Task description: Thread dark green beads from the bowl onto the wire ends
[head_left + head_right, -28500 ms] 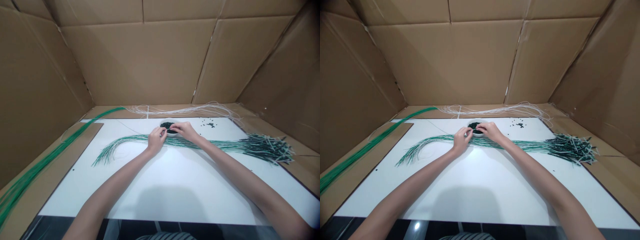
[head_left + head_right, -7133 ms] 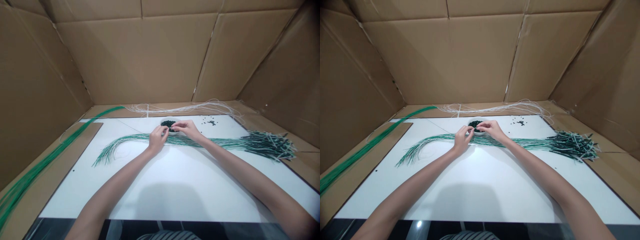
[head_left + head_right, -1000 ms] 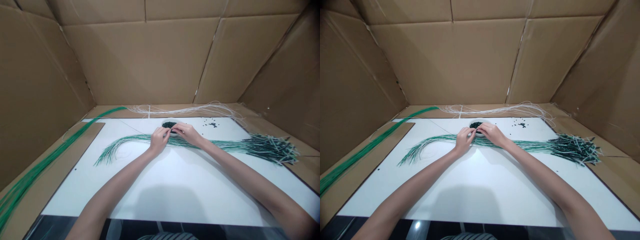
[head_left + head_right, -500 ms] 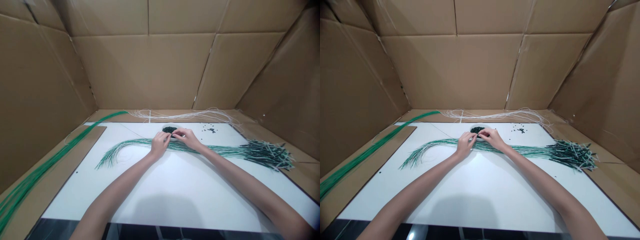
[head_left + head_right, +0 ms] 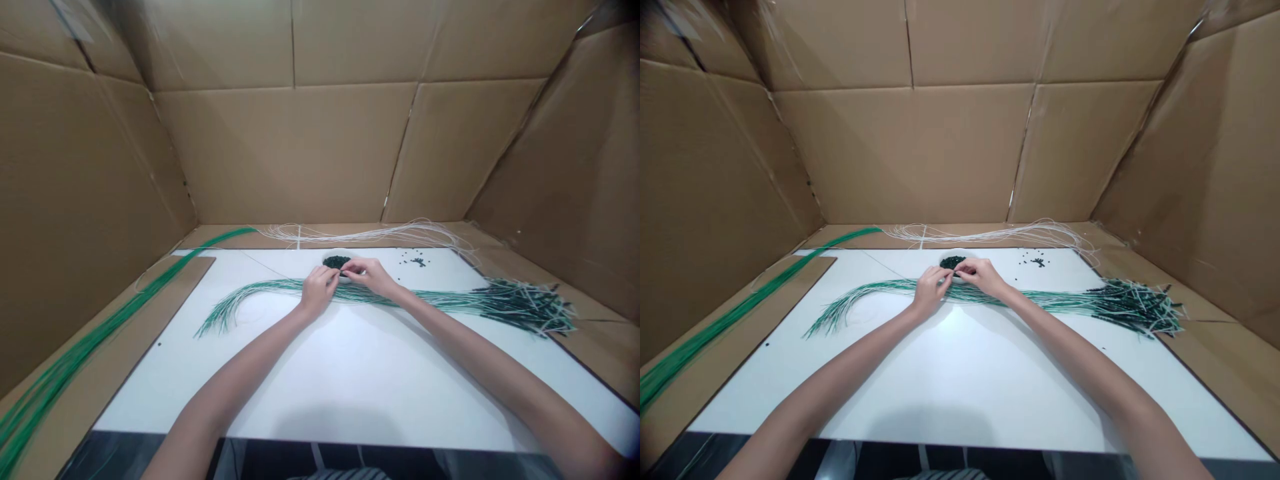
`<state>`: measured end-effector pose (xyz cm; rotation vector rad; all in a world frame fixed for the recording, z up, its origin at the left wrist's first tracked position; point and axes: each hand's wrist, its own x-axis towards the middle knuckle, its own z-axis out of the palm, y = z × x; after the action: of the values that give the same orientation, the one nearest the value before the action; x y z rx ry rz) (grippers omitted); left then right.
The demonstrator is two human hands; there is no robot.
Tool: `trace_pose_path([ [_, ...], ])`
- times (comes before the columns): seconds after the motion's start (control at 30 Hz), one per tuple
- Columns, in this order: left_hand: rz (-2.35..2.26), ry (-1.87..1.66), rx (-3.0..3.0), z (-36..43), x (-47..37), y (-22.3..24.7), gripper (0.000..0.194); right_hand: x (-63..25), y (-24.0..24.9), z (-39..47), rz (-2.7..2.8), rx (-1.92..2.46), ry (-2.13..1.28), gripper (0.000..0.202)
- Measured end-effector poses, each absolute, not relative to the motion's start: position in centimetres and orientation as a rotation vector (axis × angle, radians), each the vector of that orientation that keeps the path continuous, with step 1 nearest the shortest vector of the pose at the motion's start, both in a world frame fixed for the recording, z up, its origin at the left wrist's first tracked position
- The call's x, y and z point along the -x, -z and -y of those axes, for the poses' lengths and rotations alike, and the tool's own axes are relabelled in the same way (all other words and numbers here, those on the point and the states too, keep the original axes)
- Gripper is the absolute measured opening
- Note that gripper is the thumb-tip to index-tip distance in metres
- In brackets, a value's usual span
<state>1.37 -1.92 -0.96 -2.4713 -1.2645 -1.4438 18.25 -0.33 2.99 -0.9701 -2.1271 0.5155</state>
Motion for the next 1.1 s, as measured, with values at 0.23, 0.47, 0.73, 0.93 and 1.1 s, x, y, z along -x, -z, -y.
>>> trace_pose_path([
  [0.23, 1.248, 1.488, 2.515, 1.53, -1.27, 1.23, 0.02, -18.41, -2.59, -0.06, 2.189, 0.936, -0.307, 0.022],
  [0.47, 1.214, 1.571, 2.496, 1.25, -1.15, 1.55, 0.025, -18.11, -2.88, 0.37, 2.057, 0.974, -0.508, 0.019],
  [0.73, 1.271, 1.578, 2.499, 1.3, -1.09, 1.4, 0.024, -18.21, -2.67, 0.21, 1.908, 0.982, -0.793, 0.02],
  [0.93, 1.258, 1.607, 2.503, 1.49, -1.15, 1.18, 0.02, -18.35, -2.15, -0.25, 1.805, 0.945, -0.921, 0.022],
  [1.1, 1.301, 1.638, 2.479, 1.74, -1.33, 0.92, 0.019, -18.45, -2.17, -0.36, 1.827, 0.94, -0.914, 0.02],
])
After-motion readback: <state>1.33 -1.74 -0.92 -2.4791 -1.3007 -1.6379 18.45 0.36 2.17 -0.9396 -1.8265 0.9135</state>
